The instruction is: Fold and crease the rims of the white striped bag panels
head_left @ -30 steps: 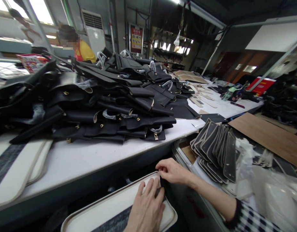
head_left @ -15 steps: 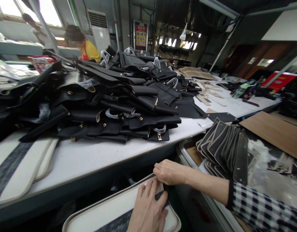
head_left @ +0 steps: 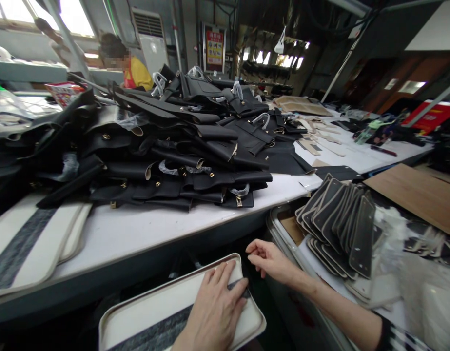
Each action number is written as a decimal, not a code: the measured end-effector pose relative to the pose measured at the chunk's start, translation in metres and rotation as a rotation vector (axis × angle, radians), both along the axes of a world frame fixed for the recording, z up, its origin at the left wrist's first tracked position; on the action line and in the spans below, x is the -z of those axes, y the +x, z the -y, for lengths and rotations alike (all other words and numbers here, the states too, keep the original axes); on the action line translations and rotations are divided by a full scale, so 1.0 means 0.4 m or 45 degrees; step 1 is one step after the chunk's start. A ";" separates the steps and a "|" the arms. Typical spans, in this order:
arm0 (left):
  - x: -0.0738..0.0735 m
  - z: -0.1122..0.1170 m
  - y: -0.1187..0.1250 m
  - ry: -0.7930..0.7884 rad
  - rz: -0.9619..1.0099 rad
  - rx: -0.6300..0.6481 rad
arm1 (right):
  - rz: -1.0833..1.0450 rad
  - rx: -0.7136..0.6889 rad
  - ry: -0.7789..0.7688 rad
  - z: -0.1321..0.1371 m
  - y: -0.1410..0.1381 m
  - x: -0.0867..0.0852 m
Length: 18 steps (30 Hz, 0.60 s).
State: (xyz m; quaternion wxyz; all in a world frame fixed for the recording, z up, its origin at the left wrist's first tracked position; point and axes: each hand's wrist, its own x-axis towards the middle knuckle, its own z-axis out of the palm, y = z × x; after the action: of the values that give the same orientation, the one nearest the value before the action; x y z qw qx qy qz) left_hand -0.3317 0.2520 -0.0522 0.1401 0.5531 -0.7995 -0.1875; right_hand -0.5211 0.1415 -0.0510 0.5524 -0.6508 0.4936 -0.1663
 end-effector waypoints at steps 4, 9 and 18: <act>0.010 -0.003 0.012 0.025 -0.028 0.010 | 0.130 0.018 0.230 -0.087 -0.026 0.044; 0.014 0.001 0.015 -0.005 -0.122 0.010 | 0.213 0.059 0.236 -0.135 -0.016 0.070; -0.003 -0.078 0.108 -0.334 -0.181 -0.283 | 0.090 -0.043 0.117 -0.115 -0.012 0.080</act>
State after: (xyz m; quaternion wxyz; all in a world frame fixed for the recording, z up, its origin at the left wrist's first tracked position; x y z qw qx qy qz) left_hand -0.2884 0.2832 -0.0511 0.2872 0.6004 -0.7391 -0.1037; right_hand -0.5259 0.1874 -0.0829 0.6016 -0.6268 0.4697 -0.1570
